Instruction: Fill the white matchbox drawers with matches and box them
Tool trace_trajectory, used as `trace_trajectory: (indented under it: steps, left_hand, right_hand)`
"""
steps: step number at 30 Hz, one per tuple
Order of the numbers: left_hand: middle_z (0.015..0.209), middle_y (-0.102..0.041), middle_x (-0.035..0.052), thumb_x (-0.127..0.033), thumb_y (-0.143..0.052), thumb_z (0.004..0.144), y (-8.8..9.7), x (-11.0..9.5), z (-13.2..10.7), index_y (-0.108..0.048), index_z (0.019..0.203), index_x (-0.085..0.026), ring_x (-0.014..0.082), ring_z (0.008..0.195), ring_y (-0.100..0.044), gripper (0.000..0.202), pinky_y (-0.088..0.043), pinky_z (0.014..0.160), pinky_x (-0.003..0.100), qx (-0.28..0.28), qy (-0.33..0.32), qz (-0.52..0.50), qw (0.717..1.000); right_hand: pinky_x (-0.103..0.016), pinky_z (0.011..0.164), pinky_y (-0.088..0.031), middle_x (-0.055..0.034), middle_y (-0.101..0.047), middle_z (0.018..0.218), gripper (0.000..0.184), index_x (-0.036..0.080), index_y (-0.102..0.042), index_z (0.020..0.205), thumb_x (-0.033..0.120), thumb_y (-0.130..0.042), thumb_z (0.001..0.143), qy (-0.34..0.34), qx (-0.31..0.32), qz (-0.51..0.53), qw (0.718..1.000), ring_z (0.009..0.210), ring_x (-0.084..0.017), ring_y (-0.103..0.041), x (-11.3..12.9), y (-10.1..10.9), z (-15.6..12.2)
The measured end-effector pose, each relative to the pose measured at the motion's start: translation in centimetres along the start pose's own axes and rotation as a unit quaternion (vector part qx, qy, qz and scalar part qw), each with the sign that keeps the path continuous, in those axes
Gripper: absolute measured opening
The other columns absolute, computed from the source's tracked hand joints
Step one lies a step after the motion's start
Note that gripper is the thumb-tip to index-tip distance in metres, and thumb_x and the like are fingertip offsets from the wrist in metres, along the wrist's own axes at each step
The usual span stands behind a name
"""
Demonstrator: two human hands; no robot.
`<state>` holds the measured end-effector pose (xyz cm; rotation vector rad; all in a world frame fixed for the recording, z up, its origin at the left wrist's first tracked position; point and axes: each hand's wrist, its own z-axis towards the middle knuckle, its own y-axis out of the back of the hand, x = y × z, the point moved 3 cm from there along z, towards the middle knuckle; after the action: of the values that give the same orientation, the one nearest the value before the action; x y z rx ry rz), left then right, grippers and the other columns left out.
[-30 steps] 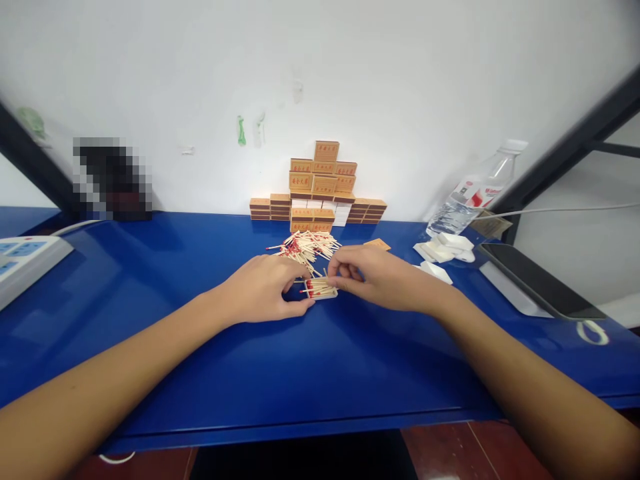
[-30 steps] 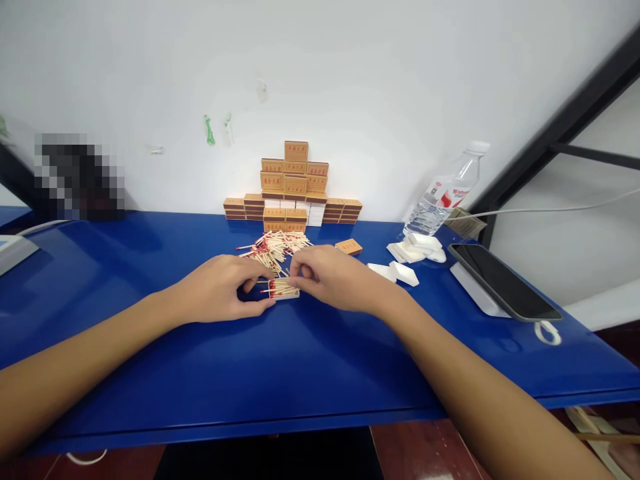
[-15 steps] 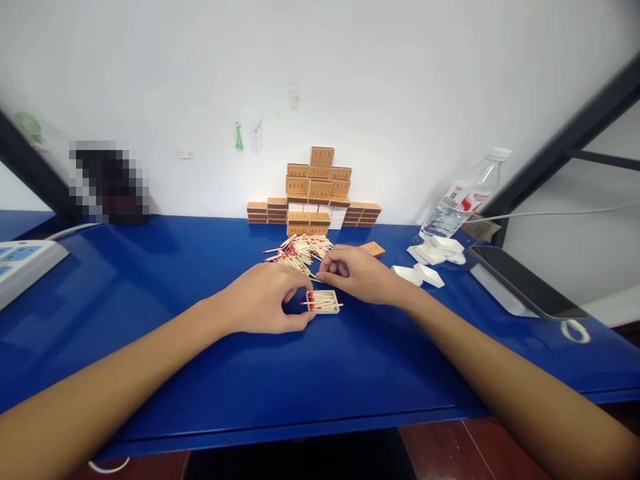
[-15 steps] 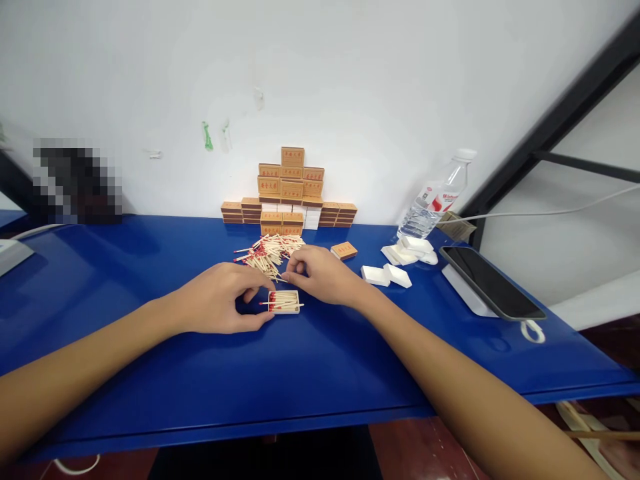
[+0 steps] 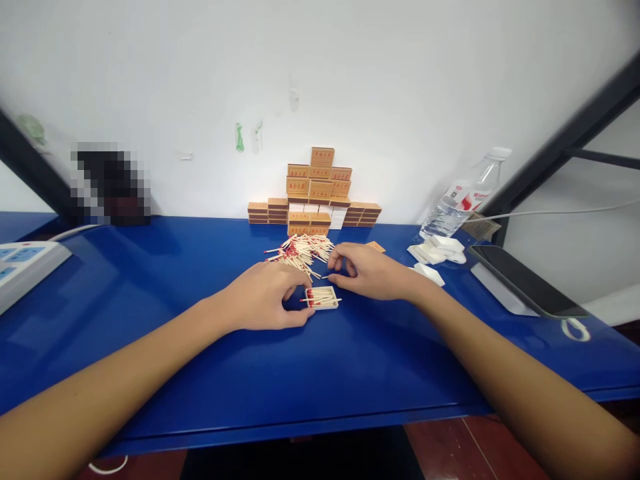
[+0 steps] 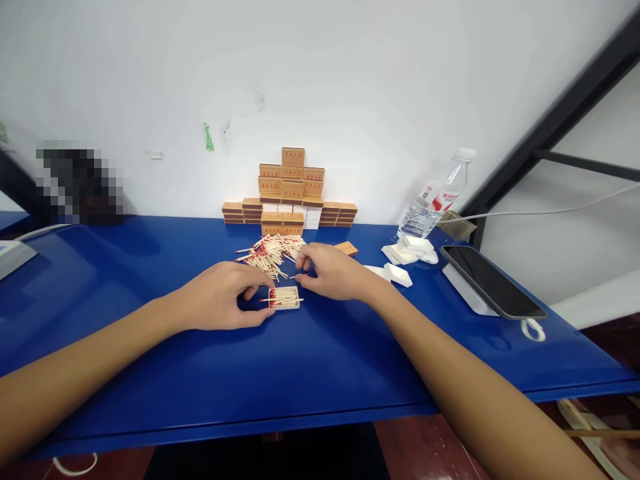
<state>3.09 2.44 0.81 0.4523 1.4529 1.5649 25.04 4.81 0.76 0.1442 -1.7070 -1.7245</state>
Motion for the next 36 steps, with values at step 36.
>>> trace_trajectory:
  steps: [36]
  left_hand:
    - [0.061, -0.056, -0.0035, -0.036, -0.068, 0.088, 0.7, 0.6, 0.2, -0.061, 0.076, -0.019, 0.0125, 0.057, -0.047, 0.023, -0.031, 0.056, 0.028, -0.085, 0.047, 0.003, 0.995]
  right_hand:
    - [-0.029, 0.063, -0.036, -0.0004, -0.059, 0.08, 0.019, 0.021, -0.076, 0.089, 0.038, -0.07, 0.094, -0.012, -0.104, 0.132, 0.986, 0.066, -0.013, -0.045, 2.1, 0.8, -0.2]
